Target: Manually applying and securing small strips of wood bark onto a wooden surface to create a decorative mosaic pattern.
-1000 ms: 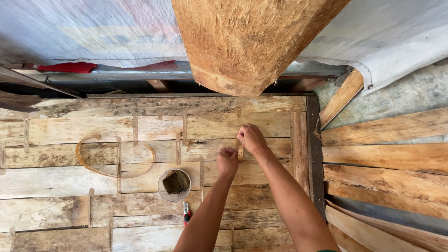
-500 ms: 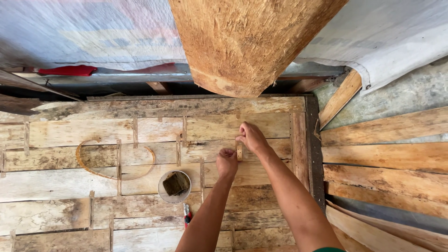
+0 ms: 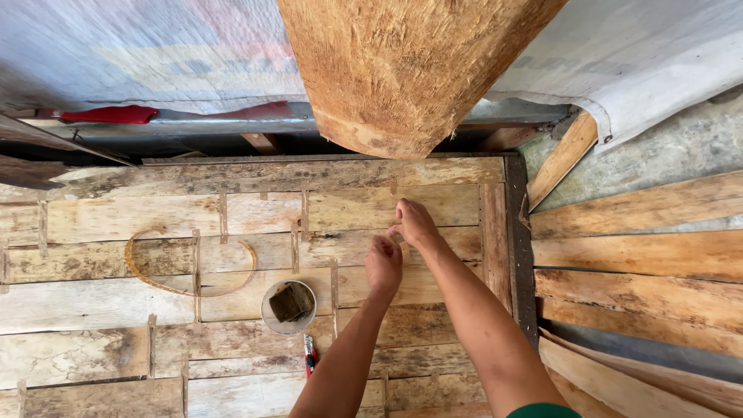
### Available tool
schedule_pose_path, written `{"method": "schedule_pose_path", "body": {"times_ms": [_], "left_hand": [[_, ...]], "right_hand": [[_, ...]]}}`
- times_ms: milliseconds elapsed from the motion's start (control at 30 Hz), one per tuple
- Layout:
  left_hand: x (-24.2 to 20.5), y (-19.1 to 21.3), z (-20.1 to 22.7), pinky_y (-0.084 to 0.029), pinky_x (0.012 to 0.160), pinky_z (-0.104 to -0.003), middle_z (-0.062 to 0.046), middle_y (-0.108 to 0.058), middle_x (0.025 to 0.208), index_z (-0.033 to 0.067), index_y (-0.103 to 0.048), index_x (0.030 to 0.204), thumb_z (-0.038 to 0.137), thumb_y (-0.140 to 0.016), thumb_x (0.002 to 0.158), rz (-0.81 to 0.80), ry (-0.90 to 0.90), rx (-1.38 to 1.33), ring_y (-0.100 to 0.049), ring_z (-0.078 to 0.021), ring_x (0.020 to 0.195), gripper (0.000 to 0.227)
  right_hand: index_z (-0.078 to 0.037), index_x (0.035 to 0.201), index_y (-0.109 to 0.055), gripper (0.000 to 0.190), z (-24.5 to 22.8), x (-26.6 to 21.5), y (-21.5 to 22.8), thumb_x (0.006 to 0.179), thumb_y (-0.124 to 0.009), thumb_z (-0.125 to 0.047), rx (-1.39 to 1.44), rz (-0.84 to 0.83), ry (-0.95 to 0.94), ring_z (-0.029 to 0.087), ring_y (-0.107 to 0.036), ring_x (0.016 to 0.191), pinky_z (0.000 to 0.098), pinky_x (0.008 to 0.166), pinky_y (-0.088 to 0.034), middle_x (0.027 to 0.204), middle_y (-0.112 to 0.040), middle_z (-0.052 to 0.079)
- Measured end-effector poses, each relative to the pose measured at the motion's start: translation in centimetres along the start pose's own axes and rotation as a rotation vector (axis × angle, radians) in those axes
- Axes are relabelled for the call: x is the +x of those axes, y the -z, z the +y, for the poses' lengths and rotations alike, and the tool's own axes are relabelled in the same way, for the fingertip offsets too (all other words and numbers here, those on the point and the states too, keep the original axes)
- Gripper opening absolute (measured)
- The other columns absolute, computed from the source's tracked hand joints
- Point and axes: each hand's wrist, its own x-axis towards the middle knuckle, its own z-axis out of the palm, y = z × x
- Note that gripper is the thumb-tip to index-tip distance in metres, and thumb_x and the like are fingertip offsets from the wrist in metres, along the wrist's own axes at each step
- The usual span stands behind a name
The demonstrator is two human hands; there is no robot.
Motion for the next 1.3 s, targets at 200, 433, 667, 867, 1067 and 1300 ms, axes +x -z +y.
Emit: {"method": "schedule_pose_path", "body": {"times_ms": [200,433,667,867,1067,1300], "left_hand": [[-4.4,-1.8,3.6,-0.060,0.058,-0.042,-0.013,-0.074,0.091,0.0091,-0.042,0.141,0.008,-0.059,0.096,-0.224,-0.037,0.142,-0.071,-0.0264,0.068,0.048],[-4.8,-0.5,-3.5,-0.060,0.069,-0.034,-0.011,-0.076,0.091,0.0053,-0.054,0.131,0.005,-0.066,0.087,-0.159,-0.170,-0.054,-0.075,-0.0189,0.078,0.046],[-3.9,3.9,-6.8,-0.058,0.070,-0.027,-0.004,-0.076,0.082,-0.0015,-0.074,0.102,0.010,-0.071,0.091,-0.068,-0.133,-0.385,-0.069,-0.0108,0.075,0.016],[-6.4,9.2,-5.5,-0.056,0.062,-0.029,-0.007,-0.072,0.077,-0.0050,-0.074,0.100,0.016,-0.068,0.097,0.023,-0.075,-0.502,-0.069,-0.0128,0.067,0.022],[-10.0,15.2,-5.8,-0.058,0.059,-0.029,-0.008,-0.076,0.080,0.0001,-0.075,0.104,0.019,-0.070,0.095,0.061,-0.135,-0.339,-0.073,-0.0121,0.067,0.022],[-12.8,22.0,-9.2,-0.058,0.062,-0.035,-0.013,-0.080,0.082,0.0063,-0.078,0.101,0.030,-0.073,0.092,0.191,-0.041,-0.093,-0.076,-0.0209,0.066,0.026]], "right_hand": [[-0.010,0.088,-0.048,0.047,-1.3,0.1,1.1,0.075,-0.091,-0.024,-0.036,-0.057,-0.094,0.016,-0.054,0.076,0.0349,0.068,-0.052,0.089,-0.058,0.005],[-0.009,0.087,-0.052,0.040,-0.7,-0.2,1.3,0.083,-0.086,-0.030,0.025,-0.039,-0.072,0.018,-0.059,0.075,0.0357,0.069,-0.052,0.086,-0.062,0.007],[-0.004,0.092,-0.054,0.031,-1.9,-2.0,1.3,0.091,-0.078,-0.023,0.062,0.062,0.011,0.020,-0.068,0.084,0.0382,0.070,-0.053,0.090,-0.068,0.012],[-0.007,0.117,-0.065,0.023,-1.9,-5.5,-2.3,0.096,-0.064,-0.016,0.360,-0.137,0.288,0.017,-0.068,0.097,0.0341,0.085,-0.059,0.109,-0.070,0.007],[-0.005,0.104,-0.070,0.017,-11.2,-14.0,-4.0,0.096,-0.071,-0.020,0.433,-0.253,0.178,0.014,-0.069,0.085,0.0335,0.076,-0.059,0.096,-0.073,0.006],[-0.003,0.098,-0.068,0.015,-15.7,-16.3,-10.1,0.096,-0.073,-0.017,0.489,0.007,0.147,0.015,-0.065,0.075,0.0308,0.069,-0.054,0.084,-0.072,0.007]]}}
